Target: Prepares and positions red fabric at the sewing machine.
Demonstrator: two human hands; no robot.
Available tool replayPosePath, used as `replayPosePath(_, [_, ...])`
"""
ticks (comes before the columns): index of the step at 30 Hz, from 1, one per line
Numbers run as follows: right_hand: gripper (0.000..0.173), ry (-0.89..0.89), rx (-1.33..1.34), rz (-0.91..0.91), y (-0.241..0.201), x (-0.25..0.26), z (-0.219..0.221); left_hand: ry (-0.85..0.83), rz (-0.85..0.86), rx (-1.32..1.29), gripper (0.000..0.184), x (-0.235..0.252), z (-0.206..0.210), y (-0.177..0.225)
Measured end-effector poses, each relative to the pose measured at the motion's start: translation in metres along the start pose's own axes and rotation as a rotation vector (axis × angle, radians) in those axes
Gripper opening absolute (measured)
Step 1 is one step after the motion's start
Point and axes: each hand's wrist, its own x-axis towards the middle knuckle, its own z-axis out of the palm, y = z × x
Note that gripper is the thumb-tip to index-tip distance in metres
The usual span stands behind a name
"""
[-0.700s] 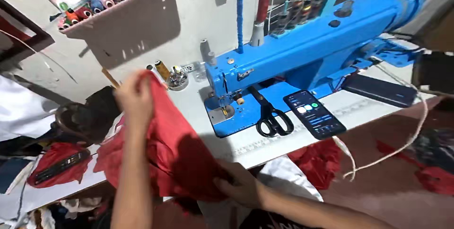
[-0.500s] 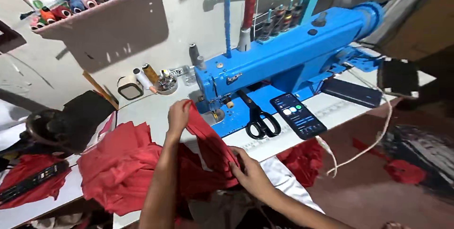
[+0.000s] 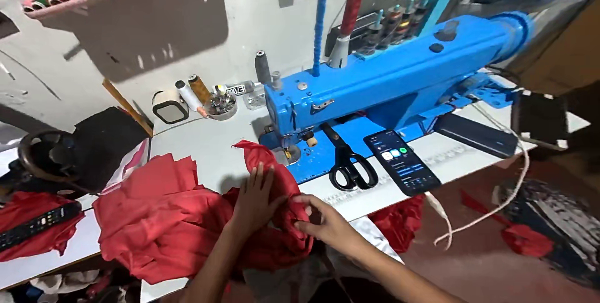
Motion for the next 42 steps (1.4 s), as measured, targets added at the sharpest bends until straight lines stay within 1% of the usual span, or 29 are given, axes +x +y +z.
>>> replayPosePath(2, [0.058,-0.048,0.332,0.189,-0.006,0.004,-0.002,0.046,-0.011,0.014,0.086,-0.010,0.005,-0.006])
replayPosePath(4, [0.050,-0.069,0.612,0.305,-0.009,0.008,-0.005,0.034,-0.025,0.043,0.085,-0.012,0.003,-0.011])
replayPosePath(6, [0.038,-0.053,0.759,0.344,-0.011,0.012,-0.008,-0.060,-0.065,0.053,0.086,-0.013,-0.004,-0.014])
replayPosePath(7, [0.033,-0.027,0.791,0.345,-0.012,0.014,-0.009,-0.105,-0.082,0.052,0.087,-0.013,-0.007,-0.016])
replayPosePath(8, [0.032,0.012,0.788,0.333,-0.014,0.015,-0.010,-0.136,-0.091,0.049,0.089,-0.014,-0.012,-0.017])
replayPosePath(9, [0.037,0.060,0.735,0.305,-0.014,0.015,-0.011,-0.158,-0.096,0.038,0.091,-0.014,-0.017,-0.018])
replayPosePath(10, [0.048,0.101,0.627,0.258,-0.014,0.015,-0.012,-0.163,-0.098,0.016,0.092,-0.015,-0.023,-0.018])
replayPosePath(12, [0.068,0.135,0.262,0.154,-0.010,0.016,-0.016,-0.152,-0.104,-0.007,0.090,-0.014,-0.034,-0.020])
replayPosePath(14, [0.071,0.078,-0.107,0.103,-0.008,0.014,-0.018,-0.206,-0.151,0.012,0.084,-0.008,-0.051,-0.018])
replayPosePath(15, [0.071,0.030,-0.202,0.107,-0.010,0.013,-0.018,-0.232,-0.167,0.018,0.077,-0.005,-0.057,-0.017])
replayPosePath(16, [0.072,-0.005,-0.258,0.117,-0.011,0.012,-0.015,-0.230,-0.161,0.008,0.066,-0.001,-0.061,-0.016])
replayPosePath(18, [0.075,-0.010,-0.321,0.128,-0.011,0.015,-0.012,-0.142,-0.094,-0.045,0.045,0.005,-0.058,-0.017])
replayPosePath(19, [0.074,0.022,-0.350,0.115,-0.010,0.018,-0.010,-0.076,-0.055,-0.074,0.040,0.009,-0.053,-0.018])
replayPosePath(21, [0.065,0.089,-0.406,0.089,-0.009,0.029,-0.010,-0.007,-0.033,-0.101,0.042,0.020,-0.042,-0.018])
replayPosePath(25, [0.031,0.104,-0.524,0.094,-0.015,0.043,-0.012,0.085,-0.027,-0.086,0.049,0.036,-0.017,-0.019])
replayPosePath(27, [0.027,0.148,-0.615,0.062,-0.017,0.038,-0.013,0.138,0.007,-0.070,0.051,0.040,-0.009,-0.020])
replayPosePath(28, [0.028,0.208,-0.671,0.000,-0.015,0.033,-0.012,0.158,0.022,-0.068,0.050,0.041,-0.007,-0.020])
replayPosePath(29, [0.027,0.288,-0.724,-0.094,-0.008,0.027,-0.010,0.162,0.033,-0.069,0.050,0.040,-0.007,-0.019])
replayPosePath(31, [0.026,0.425,-0.811,-0.292,0.008,0.017,-0.005,0.121,0.042,-0.072,0.051,0.040,-0.009,-0.017])
replayPosePath(33, [0.027,0.485,-0.855,-0.432,0.022,0.014,-0.001,0.082,0.042,-0.040,0.053,0.043,-0.012,-0.013])
replayPosePath(34, [0.027,0.486,-0.858,-0.461,0.026,0.013,0.001,0.042,0.031,-0.014,0.055,0.044,-0.015,-0.010])
replayPosePath(36, [0.024,0.469,-0.841,-0.473,0.031,0.012,0.002,-0.046,0.002,0.013,0.060,0.049,-0.022,-0.006])
replayPosePath(38, [0.023,0.455,-0.812,-0.460,0.030,0.012,0.001,-0.108,-0.019,-0.013,0.068,0.054,-0.024,-0.006])
replayPosePath(40, [0.023,0.461,-0.751,-0.443,0.026,0.012,-0.002,-0.094,-0.008,-0.084,0.076,0.057,-0.022,-0.007])
replayPosePath(42, [0.024,0.467,-0.666,-0.406,0.022,0.014,-0.006,-0.016,0.006,-0.136,0.078,0.057,-0.016,-0.007])
